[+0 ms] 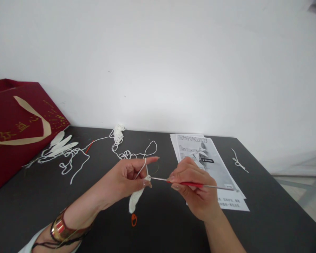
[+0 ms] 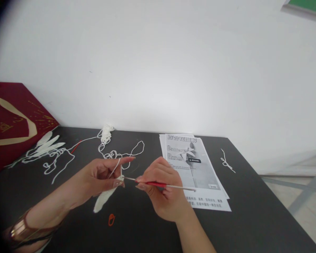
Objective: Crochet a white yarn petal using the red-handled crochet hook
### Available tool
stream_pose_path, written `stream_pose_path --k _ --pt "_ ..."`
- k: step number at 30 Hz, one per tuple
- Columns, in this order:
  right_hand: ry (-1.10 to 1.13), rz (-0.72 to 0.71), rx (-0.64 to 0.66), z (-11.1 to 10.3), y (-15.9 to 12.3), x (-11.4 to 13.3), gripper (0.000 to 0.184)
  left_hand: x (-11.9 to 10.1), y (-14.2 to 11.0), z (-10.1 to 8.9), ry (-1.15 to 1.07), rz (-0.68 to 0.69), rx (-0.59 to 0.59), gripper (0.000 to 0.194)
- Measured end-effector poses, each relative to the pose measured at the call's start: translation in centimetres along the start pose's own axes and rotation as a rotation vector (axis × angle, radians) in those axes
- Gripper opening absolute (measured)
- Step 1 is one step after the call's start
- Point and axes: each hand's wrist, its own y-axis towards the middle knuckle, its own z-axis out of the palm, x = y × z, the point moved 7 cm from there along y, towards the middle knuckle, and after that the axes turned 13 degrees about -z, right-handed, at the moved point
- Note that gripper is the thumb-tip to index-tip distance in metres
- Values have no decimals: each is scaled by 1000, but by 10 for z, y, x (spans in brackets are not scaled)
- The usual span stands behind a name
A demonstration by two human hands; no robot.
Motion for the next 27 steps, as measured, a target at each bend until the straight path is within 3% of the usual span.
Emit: stream_pose_path --k 6,11,16,20,24,27 --pt "-147 -143 60 8 5 13 19 -4 1 -2 0 0 -81 50" --pt "-273 -291 104 22 0 20 27 -5 0 -7 -55 -7 -178 58" --pt "-249 -295 5 23 -3 17 31 -3 0 -9 -250 -7 -132 64" --pt "-170 -260 -80 19 -3 14 32 3 1 -5 -497 -69 -13 57" --pt "-395 -447 25 28 -10 28 35 5 1 0 -584 -78 68 51" --pt "-627 -569 122 37 -15 37 31 0 -2 -3 -499 -11 16 51"
